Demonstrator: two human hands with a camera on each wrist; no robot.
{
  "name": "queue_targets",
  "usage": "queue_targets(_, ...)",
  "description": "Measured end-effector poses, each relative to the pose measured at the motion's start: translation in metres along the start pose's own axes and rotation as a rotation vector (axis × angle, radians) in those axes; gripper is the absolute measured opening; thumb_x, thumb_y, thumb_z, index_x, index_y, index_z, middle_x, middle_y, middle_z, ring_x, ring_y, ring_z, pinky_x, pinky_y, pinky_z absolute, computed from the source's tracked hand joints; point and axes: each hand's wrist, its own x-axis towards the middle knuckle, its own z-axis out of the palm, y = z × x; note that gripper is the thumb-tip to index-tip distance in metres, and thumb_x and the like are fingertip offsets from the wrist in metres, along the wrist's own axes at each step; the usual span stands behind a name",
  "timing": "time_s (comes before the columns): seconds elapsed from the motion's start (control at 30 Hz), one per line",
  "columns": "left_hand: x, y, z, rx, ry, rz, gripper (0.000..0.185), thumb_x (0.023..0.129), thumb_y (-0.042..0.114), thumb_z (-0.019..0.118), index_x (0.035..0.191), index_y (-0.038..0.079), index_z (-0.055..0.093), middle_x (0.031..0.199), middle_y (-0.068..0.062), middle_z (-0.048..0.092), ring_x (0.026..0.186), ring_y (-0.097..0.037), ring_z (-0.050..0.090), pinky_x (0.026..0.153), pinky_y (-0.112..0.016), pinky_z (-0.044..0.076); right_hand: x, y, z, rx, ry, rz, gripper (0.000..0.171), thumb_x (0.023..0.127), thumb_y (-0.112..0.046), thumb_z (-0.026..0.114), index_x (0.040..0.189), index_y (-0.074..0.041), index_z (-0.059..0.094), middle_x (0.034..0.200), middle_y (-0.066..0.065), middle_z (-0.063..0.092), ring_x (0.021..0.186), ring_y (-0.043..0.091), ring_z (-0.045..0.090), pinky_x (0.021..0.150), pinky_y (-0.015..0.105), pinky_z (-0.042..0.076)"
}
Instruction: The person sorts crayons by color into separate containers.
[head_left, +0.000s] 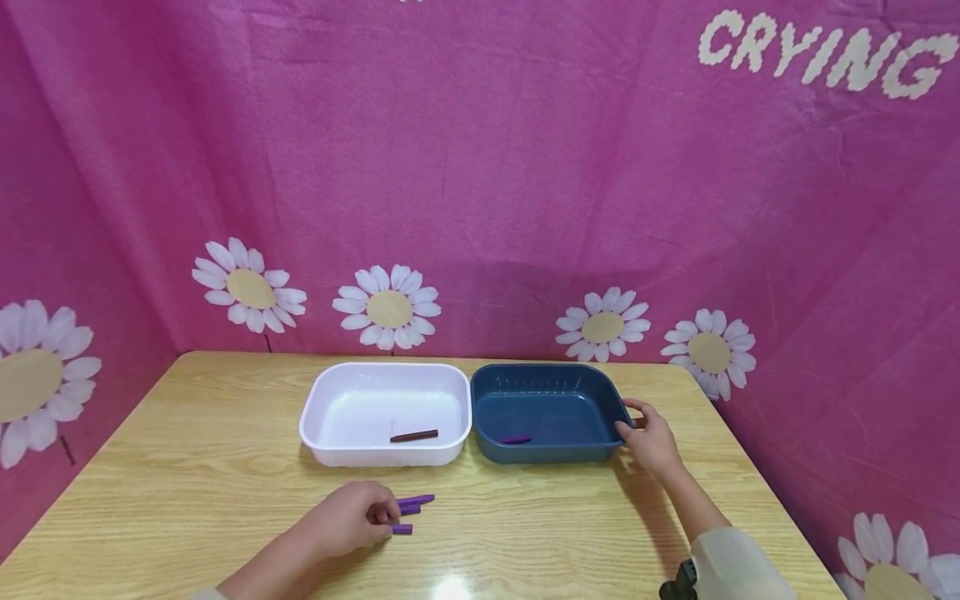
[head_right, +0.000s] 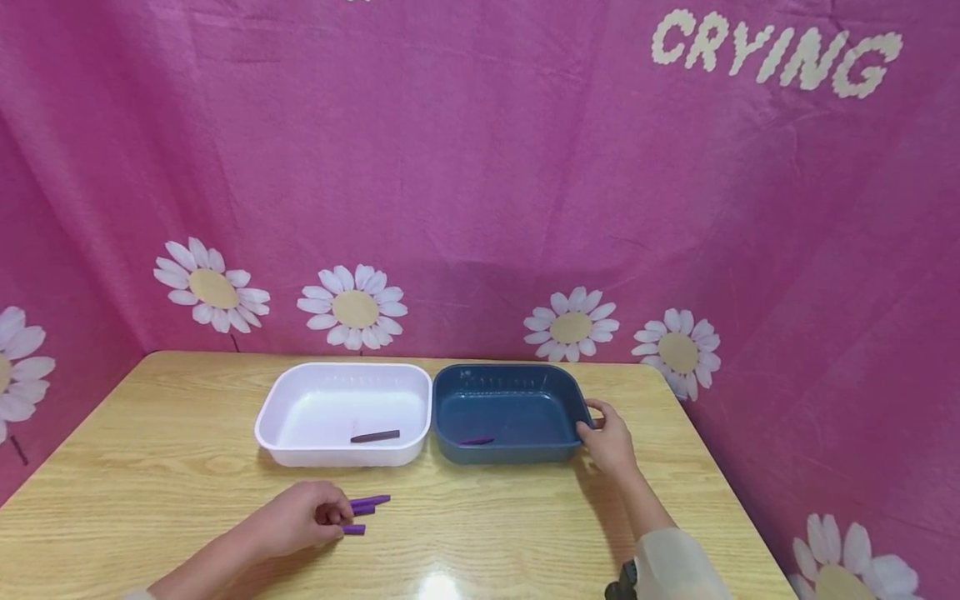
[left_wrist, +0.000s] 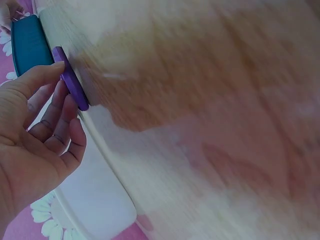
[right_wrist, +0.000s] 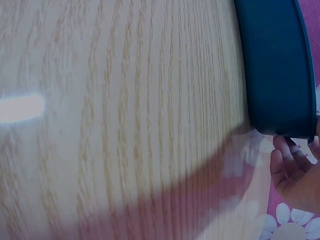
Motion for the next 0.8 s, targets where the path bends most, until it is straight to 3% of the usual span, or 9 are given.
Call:
queue_targets(0.4, -0.01, -0.009, -0.006, 0.107, -0.004, -0.029, 0.006, 0.072, 0.008, 0.073, 0.076, 0.011, 0.069, 0.07, 0.009, 0.056, 0.064, 0.001, 0.046, 0.06, -0.02, 0.042, 0.003, 0.001, 0.0, 0.018, -0.006, 0.0, 0.047, 0.089, -0.008, 0.056, 0.134, 0.0, 0.044, 0.101, 0.026, 0.058, 0.07, 0.013, 0.059, 0.057, 0.028, 0.052)
queue_targets(0.8, -0.009, -0.003, -0.014, 0.036, -0.014, -0.046, 0.005, 0.074, 0.008, 0.071, 0.079, 0.008, 0.069, 0.07, 0.007, 0.055, 0.064, 0.001, 0.045, 0.058, -0.019, 0.042, 0.001, 0.0, 0.0, -0.007, -0.008, 0.002, 0.047, 0.09, -0.008, 0.056, 0.134, 0.0, 0.043, 0.103, 0.027, 0.058, 0.073, 0.014, 0.059, 0.061, 0.027, 0.052)
